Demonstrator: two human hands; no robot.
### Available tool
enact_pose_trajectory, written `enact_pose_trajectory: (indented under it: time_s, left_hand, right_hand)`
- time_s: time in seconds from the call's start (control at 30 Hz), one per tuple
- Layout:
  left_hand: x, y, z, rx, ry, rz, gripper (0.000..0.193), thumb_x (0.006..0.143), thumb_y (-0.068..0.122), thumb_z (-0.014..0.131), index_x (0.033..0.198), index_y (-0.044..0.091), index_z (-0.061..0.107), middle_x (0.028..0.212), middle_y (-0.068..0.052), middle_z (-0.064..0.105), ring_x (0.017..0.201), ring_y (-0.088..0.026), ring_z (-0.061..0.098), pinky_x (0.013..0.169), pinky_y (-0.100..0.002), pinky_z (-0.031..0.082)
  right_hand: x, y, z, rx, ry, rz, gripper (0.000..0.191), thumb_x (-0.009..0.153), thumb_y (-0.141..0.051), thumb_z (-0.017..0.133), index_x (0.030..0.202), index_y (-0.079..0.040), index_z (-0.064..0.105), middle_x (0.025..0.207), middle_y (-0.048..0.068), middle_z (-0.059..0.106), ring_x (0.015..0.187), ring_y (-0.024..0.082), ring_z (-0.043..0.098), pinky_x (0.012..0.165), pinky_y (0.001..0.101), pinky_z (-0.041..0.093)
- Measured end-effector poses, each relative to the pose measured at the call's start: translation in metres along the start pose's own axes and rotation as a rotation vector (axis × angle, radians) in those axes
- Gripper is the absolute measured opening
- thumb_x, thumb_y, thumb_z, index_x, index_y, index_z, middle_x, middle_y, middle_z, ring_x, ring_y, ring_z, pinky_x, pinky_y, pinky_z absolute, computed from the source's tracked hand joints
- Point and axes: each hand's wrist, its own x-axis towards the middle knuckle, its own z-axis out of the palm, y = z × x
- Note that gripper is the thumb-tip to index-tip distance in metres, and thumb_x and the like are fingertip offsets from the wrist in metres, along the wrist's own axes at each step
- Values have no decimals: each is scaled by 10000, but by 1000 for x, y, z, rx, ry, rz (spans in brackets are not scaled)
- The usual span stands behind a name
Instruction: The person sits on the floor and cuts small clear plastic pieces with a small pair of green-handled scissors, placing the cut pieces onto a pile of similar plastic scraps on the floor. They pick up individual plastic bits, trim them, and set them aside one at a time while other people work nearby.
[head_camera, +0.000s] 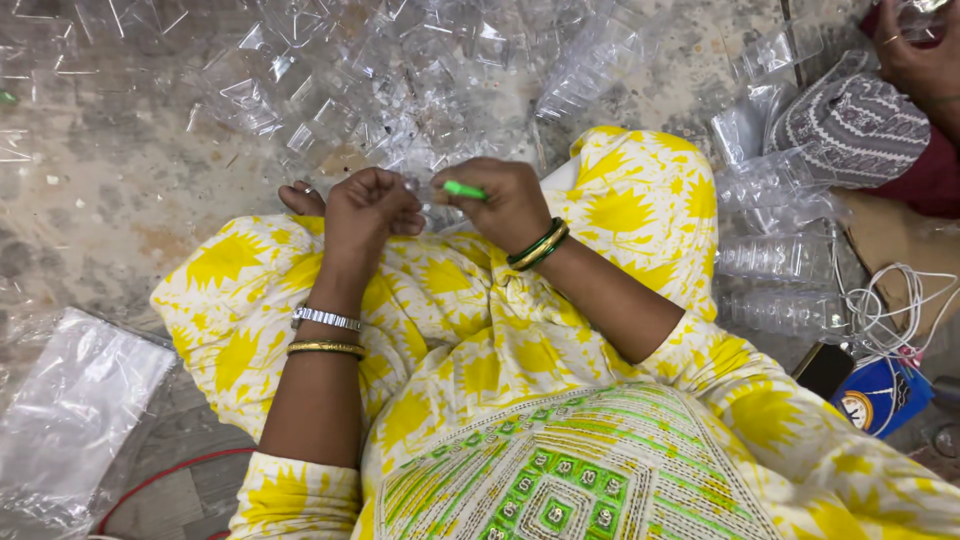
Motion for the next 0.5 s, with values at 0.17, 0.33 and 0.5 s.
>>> enact_pose_trajectory:
  time_s: [0.17, 0.33, 0.5]
  left_hand:
    - [-2, 2, -7, -41, 37, -73, 104, 939, 59, 669, 974, -39, 670, 822, -129, 731, 646, -186, 719, 631, -311, 635]
    - [-9, 17, -7, -37, -12, -110, 181, 978, 114, 627, 962, -58, 679, 790, -165, 723, 618, -212, 705, 573, -309, 590]
    - [-15, 17, -7, -1, -128, -152, 230, 989, 169, 590, 960, -38, 687, 794, -145, 725, 627, -192, 700, 603, -302, 598]
  right_hand:
    - [-1, -11, 2, -209, -51, -82, 278, 843, 28, 721, 1073, -111, 789, 1019, 105, 776, 924, 254, 750, 782, 323, 586]
    - [2, -6, -8, 41, -77, 102, 139, 906, -59, 782, 1040, -97, 771, 995, 91, 786, 898, 179, 783, 780, 307, 608]
    - [-7, 1, -21, 104, -59, 66, 142, 912, -1, 761, 1045, -51, 763, 1012, 90, 786, 925, 173, 775, 824, 313, 617]
